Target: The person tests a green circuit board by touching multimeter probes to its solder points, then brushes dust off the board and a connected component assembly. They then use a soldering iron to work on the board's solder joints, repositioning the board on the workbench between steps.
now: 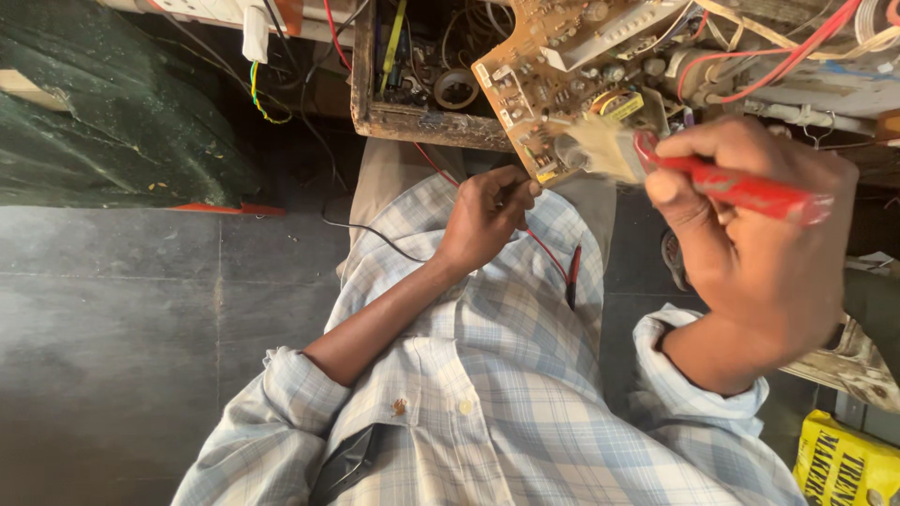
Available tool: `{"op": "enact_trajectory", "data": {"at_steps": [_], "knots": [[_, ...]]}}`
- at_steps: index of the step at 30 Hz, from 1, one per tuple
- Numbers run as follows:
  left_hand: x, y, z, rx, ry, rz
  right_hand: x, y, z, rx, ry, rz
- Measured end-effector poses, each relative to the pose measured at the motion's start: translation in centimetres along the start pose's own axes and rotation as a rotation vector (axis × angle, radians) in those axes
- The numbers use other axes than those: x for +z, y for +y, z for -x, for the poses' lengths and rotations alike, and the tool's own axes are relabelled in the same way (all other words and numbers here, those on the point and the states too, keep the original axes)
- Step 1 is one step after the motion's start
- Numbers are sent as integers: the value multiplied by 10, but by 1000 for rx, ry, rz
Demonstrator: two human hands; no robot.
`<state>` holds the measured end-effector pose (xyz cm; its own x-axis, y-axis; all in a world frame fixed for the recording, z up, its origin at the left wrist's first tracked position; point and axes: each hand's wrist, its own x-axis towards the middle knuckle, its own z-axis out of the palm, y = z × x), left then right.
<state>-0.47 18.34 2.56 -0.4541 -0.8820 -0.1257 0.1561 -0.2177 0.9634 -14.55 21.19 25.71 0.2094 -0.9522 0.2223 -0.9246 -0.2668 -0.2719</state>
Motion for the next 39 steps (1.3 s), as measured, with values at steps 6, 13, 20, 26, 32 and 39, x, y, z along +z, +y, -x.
{"op": "enact_trajectory", "data": {"at_steps": [6, 13, 20, 26, 32, 39], "knots": [[1, -1, -1, 13, -1, -34, 25, 23, 16, -135, 73, -190], [0, -17, -3, 113, 16, -98, 56, -2, 27, -164, 123, -108], [1, -21, 1, 88, 17, -102, 61, 9, 39, -173, 341, -175], [5, -2, -3, -33, -19, 25, 71, 8, 31, -214, 503, -256], [7, -3, -4, -45, -32, 29, 70, 12, 44, 24, 570, -245], [7, 0, -4, -3, -44, 13, 72, 28, 44, -56, 251, -441]]}}
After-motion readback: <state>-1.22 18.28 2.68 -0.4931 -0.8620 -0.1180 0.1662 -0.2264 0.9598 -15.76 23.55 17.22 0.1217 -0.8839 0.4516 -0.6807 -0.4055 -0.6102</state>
